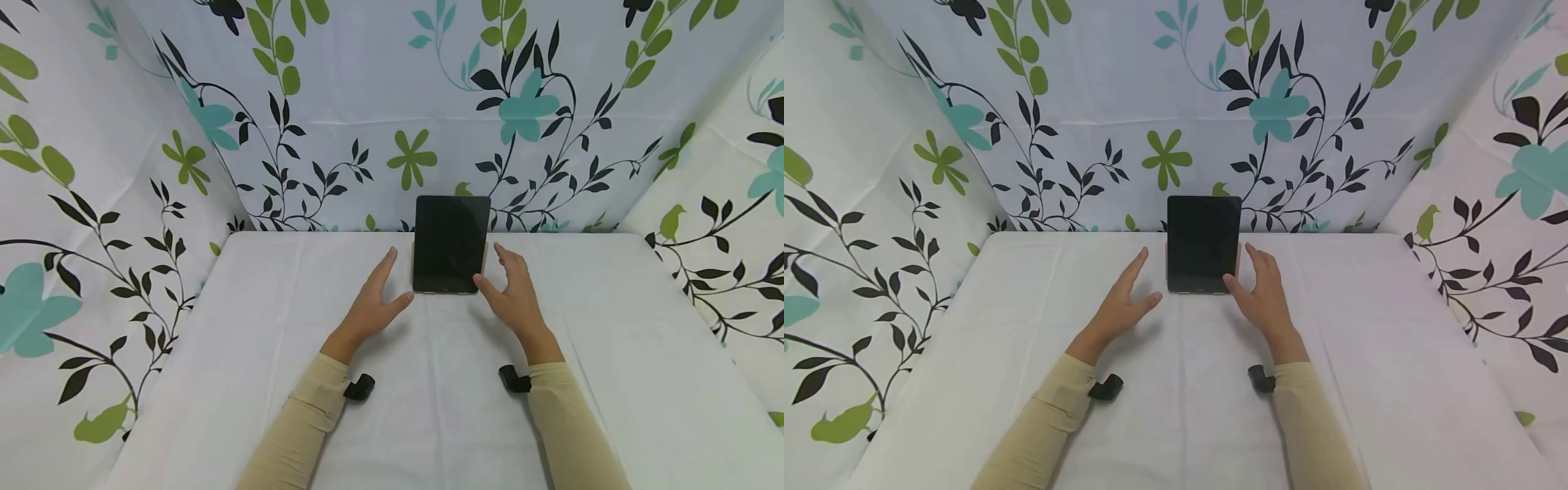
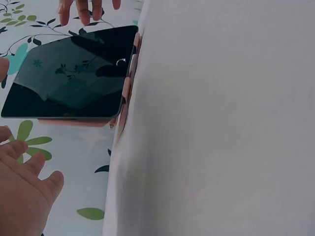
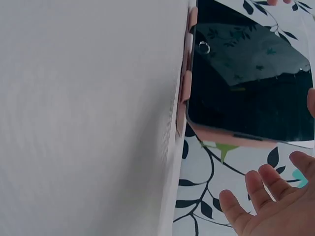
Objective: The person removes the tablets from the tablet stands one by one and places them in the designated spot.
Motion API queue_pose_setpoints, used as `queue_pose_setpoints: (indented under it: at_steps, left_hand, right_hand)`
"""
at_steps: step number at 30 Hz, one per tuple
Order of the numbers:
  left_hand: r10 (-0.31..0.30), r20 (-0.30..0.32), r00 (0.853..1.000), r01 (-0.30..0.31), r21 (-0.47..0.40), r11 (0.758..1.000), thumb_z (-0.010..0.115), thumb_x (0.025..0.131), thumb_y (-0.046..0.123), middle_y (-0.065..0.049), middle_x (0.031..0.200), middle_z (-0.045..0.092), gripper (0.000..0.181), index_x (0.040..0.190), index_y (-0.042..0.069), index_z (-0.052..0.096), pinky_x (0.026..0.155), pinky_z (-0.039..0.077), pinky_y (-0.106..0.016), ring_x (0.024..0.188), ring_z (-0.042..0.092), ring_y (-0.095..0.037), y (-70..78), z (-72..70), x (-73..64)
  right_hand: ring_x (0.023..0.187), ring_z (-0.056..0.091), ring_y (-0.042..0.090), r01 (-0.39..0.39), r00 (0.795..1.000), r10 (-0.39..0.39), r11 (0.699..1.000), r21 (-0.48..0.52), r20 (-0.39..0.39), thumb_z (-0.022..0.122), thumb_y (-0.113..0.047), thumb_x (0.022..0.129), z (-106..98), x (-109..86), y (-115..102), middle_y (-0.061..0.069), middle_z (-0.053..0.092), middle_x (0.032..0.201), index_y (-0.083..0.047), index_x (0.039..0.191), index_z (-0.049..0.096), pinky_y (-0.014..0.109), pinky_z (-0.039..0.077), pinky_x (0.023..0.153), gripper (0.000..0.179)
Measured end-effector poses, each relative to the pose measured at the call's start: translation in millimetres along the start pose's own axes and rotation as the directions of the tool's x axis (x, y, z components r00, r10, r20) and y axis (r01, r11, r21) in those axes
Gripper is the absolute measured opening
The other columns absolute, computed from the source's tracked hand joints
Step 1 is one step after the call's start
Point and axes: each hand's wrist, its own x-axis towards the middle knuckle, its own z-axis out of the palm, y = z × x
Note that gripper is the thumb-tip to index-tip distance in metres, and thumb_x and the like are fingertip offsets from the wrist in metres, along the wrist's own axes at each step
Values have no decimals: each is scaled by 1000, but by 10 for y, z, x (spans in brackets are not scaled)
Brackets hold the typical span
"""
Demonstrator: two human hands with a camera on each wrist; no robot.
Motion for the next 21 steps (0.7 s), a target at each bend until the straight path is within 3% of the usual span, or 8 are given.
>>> queue_pose_setpoints:
  at_steps: [3,6,12,16,21]
  left_hand:
    - [-9,-10,1000,8,-93,996,66,98,29,8,172,18,83,164,31,16,129,22,-46,159,18,-15,-14,49,0]
    - [1,-6,1000,-2,-194,981,66,99,21,7,171,21,81,165,27,19,127,26,-44,158,24,-18,-11,89,-4]
    - [39,28,999,-24,-412,911,61,100,10,-6,172,21,76,164,13,20,127,26,-51,157,26,-30,-30,181,2]
    - [44,51,998,-13,-489,872,58,101,6,-8,171,22,74,164,9,19,127,24,-53,157,26,-31,-77,235,12]
    - [16,95,995,38,-535,844,56,102,7,-4,171,23,73,164,10,17,127,25,-51,157,27,-28,-121,261,2]
  right_hand:
    - [142,43,38,14,1000,-13,998,55,-16,64,-38,100,35,-14,-30,19,42,154,-11,159,34,59,40,115,72]
    - [139,47,38,10,1000,-8,996,93,-29,64,-34,100,58,-19,-55,20,45,150,-10,158,35,57,43,113,69]
    - [133,52,38,-29,999,32,982,187,-17,65,-30,100,74,-17,-66,22,48,145,-10,158,35,55,46,112,69]
    - [133,54,36,-70,998,69,963,259,13,65,-29,100,81,-5,-48,20,49,144,-12,159,34,54,46,112,69]
    - [135,53,33,-141,990,127,930,338,64,65,-27,100,97,-1,-17,17,50,144,-14,159,35,52,46,113,67]
